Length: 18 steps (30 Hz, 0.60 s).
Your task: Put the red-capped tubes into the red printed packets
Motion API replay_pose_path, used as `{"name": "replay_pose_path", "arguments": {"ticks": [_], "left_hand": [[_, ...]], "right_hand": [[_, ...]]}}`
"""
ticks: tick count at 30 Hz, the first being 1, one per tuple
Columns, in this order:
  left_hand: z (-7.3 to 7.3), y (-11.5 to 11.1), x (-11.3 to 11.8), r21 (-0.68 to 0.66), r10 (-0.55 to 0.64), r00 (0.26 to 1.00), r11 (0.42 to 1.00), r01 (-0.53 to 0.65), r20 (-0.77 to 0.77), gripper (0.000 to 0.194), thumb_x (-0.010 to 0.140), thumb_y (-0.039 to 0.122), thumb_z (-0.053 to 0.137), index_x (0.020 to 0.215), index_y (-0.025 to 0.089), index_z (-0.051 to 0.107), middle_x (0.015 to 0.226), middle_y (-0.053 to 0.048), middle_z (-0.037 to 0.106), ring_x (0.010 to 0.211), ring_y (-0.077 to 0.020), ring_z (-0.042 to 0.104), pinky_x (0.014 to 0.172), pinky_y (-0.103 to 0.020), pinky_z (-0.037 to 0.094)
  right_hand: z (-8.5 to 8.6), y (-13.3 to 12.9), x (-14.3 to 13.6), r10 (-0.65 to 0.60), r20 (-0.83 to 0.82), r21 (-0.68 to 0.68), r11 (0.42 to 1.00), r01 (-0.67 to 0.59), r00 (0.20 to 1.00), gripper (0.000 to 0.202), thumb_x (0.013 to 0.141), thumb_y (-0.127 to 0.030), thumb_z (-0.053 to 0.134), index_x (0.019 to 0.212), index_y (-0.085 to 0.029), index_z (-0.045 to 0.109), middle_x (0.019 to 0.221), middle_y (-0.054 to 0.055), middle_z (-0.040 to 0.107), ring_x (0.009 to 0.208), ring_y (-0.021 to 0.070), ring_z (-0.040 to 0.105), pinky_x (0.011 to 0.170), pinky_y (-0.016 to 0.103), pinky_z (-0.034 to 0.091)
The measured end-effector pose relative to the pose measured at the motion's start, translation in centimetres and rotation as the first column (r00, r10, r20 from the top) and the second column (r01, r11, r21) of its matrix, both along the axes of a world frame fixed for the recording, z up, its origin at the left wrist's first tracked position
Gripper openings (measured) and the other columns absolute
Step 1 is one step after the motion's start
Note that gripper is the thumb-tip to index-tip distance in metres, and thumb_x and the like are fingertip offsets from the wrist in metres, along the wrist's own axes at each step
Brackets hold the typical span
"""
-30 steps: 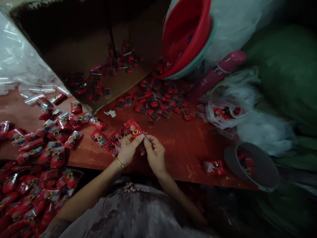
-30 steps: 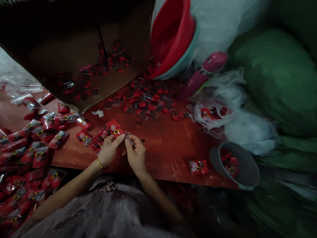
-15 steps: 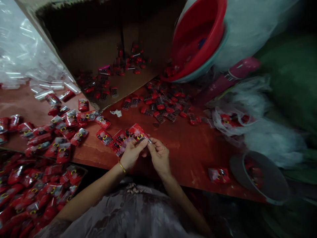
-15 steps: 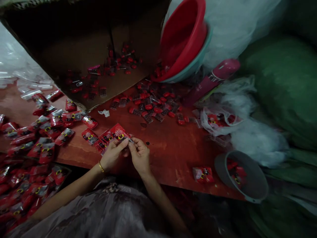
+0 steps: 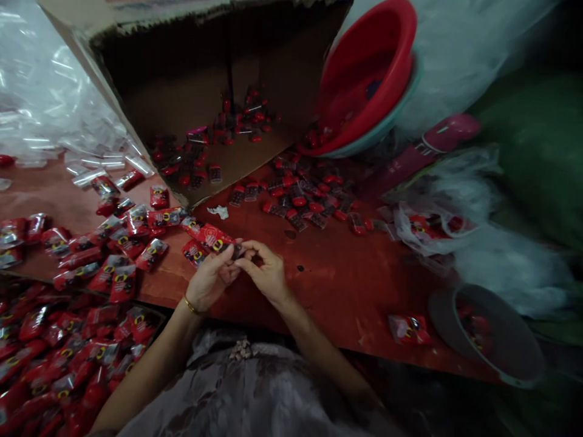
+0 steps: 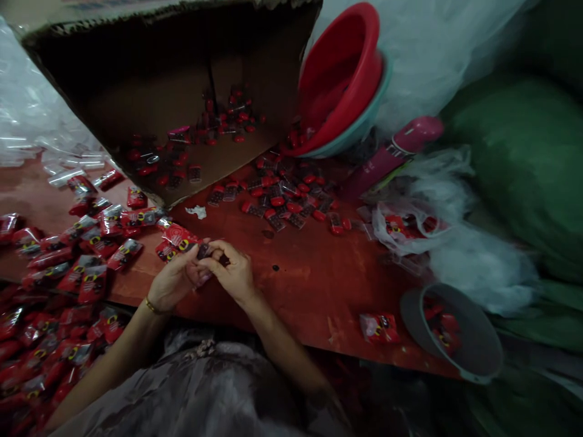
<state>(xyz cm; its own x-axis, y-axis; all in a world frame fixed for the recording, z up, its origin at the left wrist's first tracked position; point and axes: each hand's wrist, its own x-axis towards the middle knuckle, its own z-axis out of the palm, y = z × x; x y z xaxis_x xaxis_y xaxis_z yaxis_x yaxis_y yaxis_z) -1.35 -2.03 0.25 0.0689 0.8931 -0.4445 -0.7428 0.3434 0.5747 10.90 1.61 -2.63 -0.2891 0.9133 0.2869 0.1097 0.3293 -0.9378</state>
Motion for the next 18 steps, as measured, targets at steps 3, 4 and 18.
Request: {"name": "replay_pose_path", "arguments": {"ticks": [3, 4, 18], "left_hand": [[0.0, -0.1, -0.2, 0.011, -0.020, 0.999, 1.000, 0.020, -0.048, 0.019, 0.070, 0.027, 0.070, 0.081, 0.012, 0.068, 0.074, -0.006, 0.070, 0.057, -0.0104, 0.061, 0.054, -0.019, 0.045], [-0.1, -0.2, -0.1, 0.015, -0.019, 0.998, 1.000, 0.020, -0.063, 0.019, 0.068, 0.028, 0.071, 0.077, 0.011, 0.068, 0.072, -0.007, 0.070, 0.056, -0.0104, 0.061, 0.056, -0.020, 0.046], [-0.2, -1.4, -1.4, -0.005, 0.007, 0.992, 1.000, -0.008, -0.127, 0.016, 0.066, 0.026, 0.072, 0.072, 0.012, 0.067, 0.071, -0.006, 0.071, 0.066, -0.0162, 0.066, 0.071, -0.028, 0.052]], "right_hand": [[0.2, -0.2, 0.6, 0.017, 0.145, 0.131, 0.991, -0.036, 0.989, 0.020, 0.077, -0.036, 0.065, 0.093, -0.024, 0.066, 0.068, -0.002, 0.063, 0.063, 0.0125, 0.057, 0.067, 0.024, 0.046], [0.2, -0.3, 0.9, -0.011, 0.174, 0.167, 0.986, -0.019, 0.985, 0.020, 0.078, -0.037, 0.064, 0.092, -0.024, 0.066, 0.068, -0.001, 0.064, 0.062, 0.0128, 0.057, 0.066, 0.025, 0.046], [1.1, 1.1, -0.8, 0.015, 0.560, 0.361, 0.896, -0.260, 0.829, 0.038, 0.089, -0.047, 0.044, 0.111, -0.024, 0.066, 0.073, 0.005, 0.070, 0.067, 0.0163, 0.060, 0.072, 0.028, 0.044]]}}
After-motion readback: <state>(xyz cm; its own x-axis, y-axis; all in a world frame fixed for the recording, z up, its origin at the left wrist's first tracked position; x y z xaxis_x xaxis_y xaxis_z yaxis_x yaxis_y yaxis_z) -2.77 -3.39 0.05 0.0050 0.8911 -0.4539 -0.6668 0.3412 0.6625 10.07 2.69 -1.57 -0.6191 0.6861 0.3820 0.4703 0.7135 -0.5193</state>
